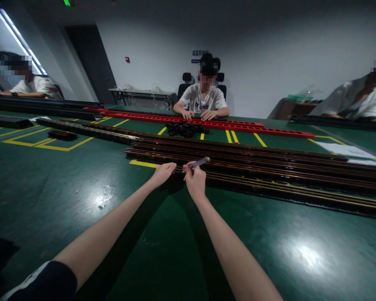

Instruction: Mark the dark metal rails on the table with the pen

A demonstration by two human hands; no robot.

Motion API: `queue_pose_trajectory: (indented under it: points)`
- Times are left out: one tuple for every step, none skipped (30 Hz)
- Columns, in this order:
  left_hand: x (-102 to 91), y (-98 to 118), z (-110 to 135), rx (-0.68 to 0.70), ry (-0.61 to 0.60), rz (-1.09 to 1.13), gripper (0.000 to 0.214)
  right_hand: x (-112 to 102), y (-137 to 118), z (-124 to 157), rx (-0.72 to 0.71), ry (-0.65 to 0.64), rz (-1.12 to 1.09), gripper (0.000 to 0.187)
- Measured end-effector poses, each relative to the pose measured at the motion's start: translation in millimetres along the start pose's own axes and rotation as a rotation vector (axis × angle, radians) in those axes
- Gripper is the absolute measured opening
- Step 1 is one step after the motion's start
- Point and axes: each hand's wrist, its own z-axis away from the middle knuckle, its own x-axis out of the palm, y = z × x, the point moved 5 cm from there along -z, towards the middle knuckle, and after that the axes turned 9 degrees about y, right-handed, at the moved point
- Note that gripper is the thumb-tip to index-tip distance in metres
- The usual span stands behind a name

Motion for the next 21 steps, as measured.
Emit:
queue_pose_trajectory:
  points:
    - [0.3,0,0,-0.004,0.001,0.019,0.037,0,0,0,0.001,0.006,-0.006,0.037]
    - [0.8,-1,0,-0.007,0.003,0.041,0.037,-1,0,0,0.003,0.013,-0.013,0.037]
    - [1.7,-2,0,-0.011,0.006,0.065,0.037,-1,0,0,0.006,0.021,-0.020,0.036]
    - [2.9,-4,-1,-0.017,0.005,0.090,0.036,-2,0,0,0.010,0.028,-0.025,0.035]
    - [4.0,-5,-1,-0.024,0.010,0.111,0.036,-2,0,0,0.015,0.036,-0.028,0.035]
    - [5.1,-7,-2,-0.037,0.012,0.119,0.035,-2,1,1,0.020,0.042,-0.030,0.036]
    - [6.1,-8,-2,-0.044,0.013,0.127,0.035,-3,1,1,0.024,0.047,-0.033,0.036]
    - [6.6,-9,-2,-0.052,0.015,0.133,0.035,-3,1,1,0.027,0.051,-0.035,0.036]
    - [6.6,-9,-2,-0.056,0.018,0.138,0.036,-3,0,1,0.027,0.055,-0.039,0.037]
    - [6.4,-8,-2,-0.055,0.019,0.141,0.037,-4,0,2,0.026,0.058,-0.041,0.037]
    - [6.1,-7,-1,-0.050,0.016,0.139,0.038,-4,0,2,0.024,0.060,-0.042,0.038]
    - [5.6,-6,-1,-0.038,0.012,0.130,0.039,-4,-1,2,0.022,0.061,-0.041,0.039]
    - [5.0,-5,0,-0.023,0.009,0.114,0.040,-5,-1,2,0.023,0.061,-0.040,0.039]
    - [4.5,-4,1,-0.006,0.006,0.095,0.041,-6,-1,2,0.026,0.063,-0.040,0.040]
    - [4.1,-3,1,0.008,0.004,0.075,0.042,-7,0,2,0.031,0.067,-0.039,0.041]
    - [3.8,-2,2,0.018,0.002,0.060,0.042,-8,0,2,0.036,0.071,-0.039,0.042]
    - [3.6,-1,2,0.025,0.000,0.051,0.043,-10,0,2,0.040,0.074,-0.037,0.043]
    - [3.6,-1,2,0.027,-0.006,0.047,0.043,-11,0,2,0.043,0.078,-0.035,0.044]
    - [3.6,0,3,0.028,-0.015,0.043,0.044,-12,1,2,0.045,0.077,-0.032,0.044]
    - [3.4,1,3,0.027,-0.022,0.041,0.044,-13,0,2,0.047,0.077,-0.030,0.045]
    - [3.1,1,3,0.027,-0.027,0.038,0.044,-14,0,2,0.048,0.075,-0.031,0.045]
